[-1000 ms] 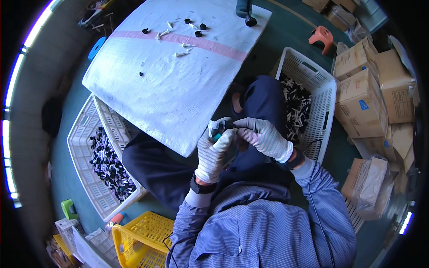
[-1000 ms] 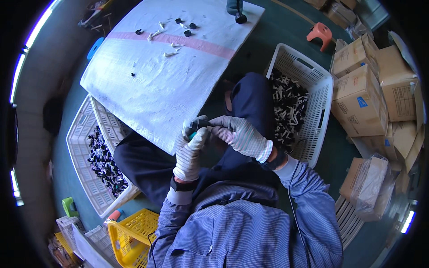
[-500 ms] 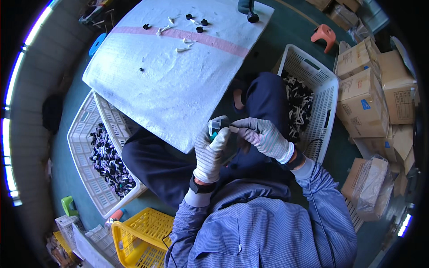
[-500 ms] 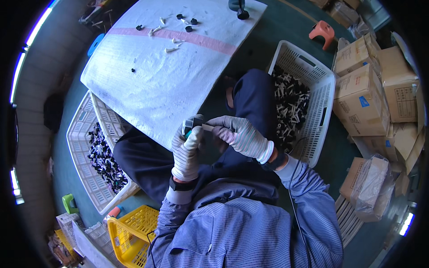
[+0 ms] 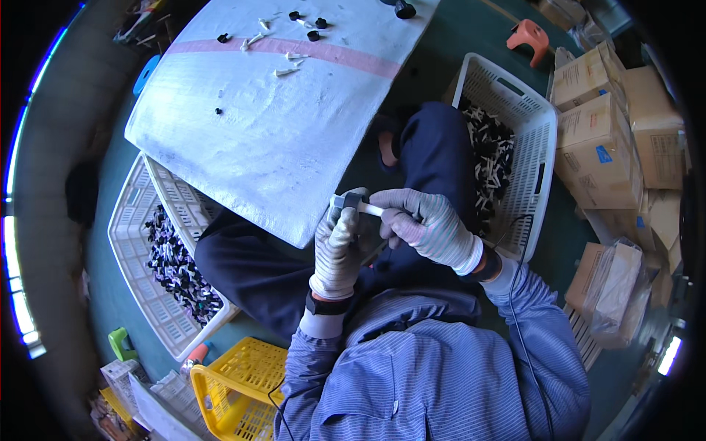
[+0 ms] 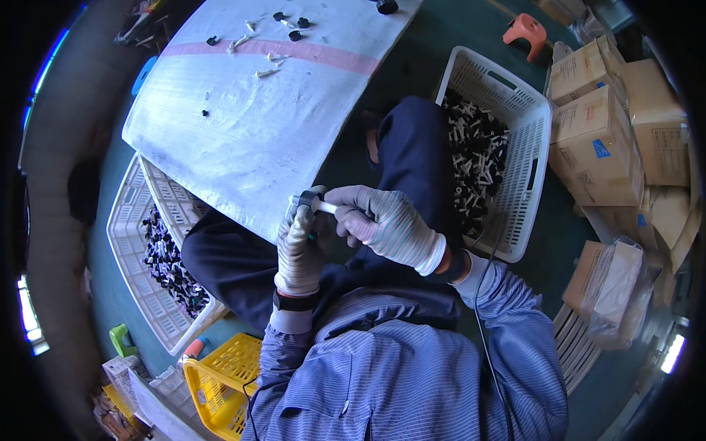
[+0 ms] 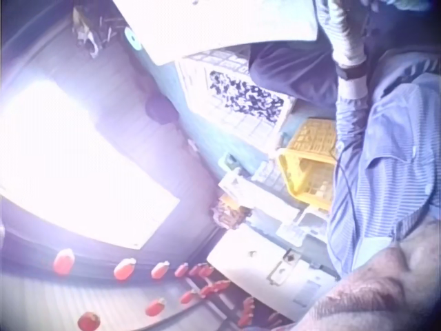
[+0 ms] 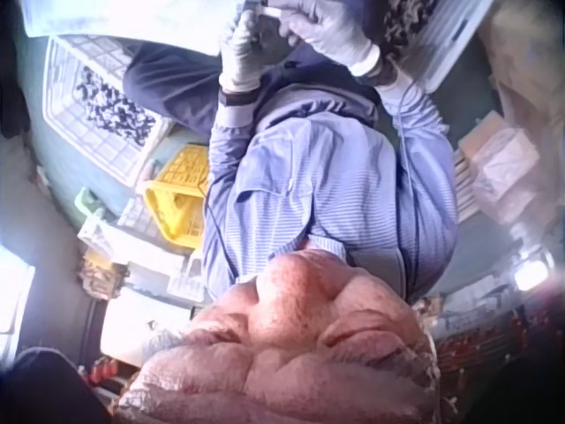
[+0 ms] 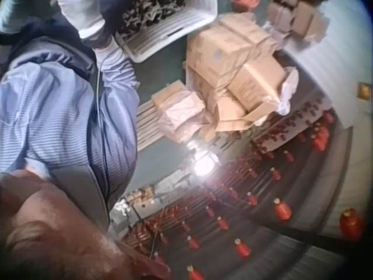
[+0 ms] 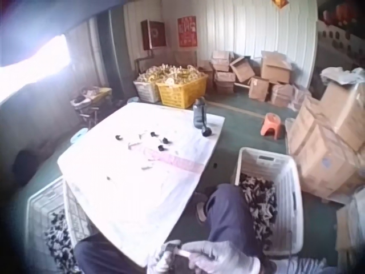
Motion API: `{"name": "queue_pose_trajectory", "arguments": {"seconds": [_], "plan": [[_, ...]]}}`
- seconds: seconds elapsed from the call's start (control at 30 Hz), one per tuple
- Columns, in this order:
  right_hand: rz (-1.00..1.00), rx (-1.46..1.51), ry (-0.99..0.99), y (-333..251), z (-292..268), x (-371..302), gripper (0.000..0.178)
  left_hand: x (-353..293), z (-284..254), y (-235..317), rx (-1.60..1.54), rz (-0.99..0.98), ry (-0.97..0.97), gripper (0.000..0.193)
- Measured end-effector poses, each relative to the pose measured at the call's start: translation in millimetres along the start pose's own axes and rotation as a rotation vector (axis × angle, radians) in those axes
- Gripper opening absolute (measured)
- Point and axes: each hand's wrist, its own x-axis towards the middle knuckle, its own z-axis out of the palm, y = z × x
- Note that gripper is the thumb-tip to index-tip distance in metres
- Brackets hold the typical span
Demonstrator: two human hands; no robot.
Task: Manually assembling small white plastic stems into black plastic bases at a workbench.
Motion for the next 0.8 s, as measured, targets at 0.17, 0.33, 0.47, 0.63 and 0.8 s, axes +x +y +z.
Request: {"name": "queue_pose_trajectory", "arguments": {"seconds": [0.17, 0.33, 0.47, 0.63, 0.8], "plan": [[-0.321, -0.311, 0.080, -2.6, 9.0, 6.9, 0.021, 0.9, -11.4, -7.4, -0.137, -0.091, -0.028, 0.047], [-0.541, -0.509, 0.151, -6.8, 20.7, 13.2, 0.020, 3.3, -12.5, -9.7, -0.380, -0.176, 0.004, 0.050], [-0.384, -0.433, 0.058, -3.7, 21.1, 15.6, 0.021, 2.6, -21.4, -10.2, -0.422, -0.215, 0.039, 0.051], [-0.359, -0.442, 0.061, 9.7, 21.7, 16.5, 0.021, 0.0, -21.2, -10.5, -0.205, -0.155, 0.099, 0.054], [-0.357, -0.588, 0.083, 11.0, 21.9, 14.6, 0.019, 1.6, -23.4, -10.0, 0.144, 0.149, 0.178, 0.048]]}}
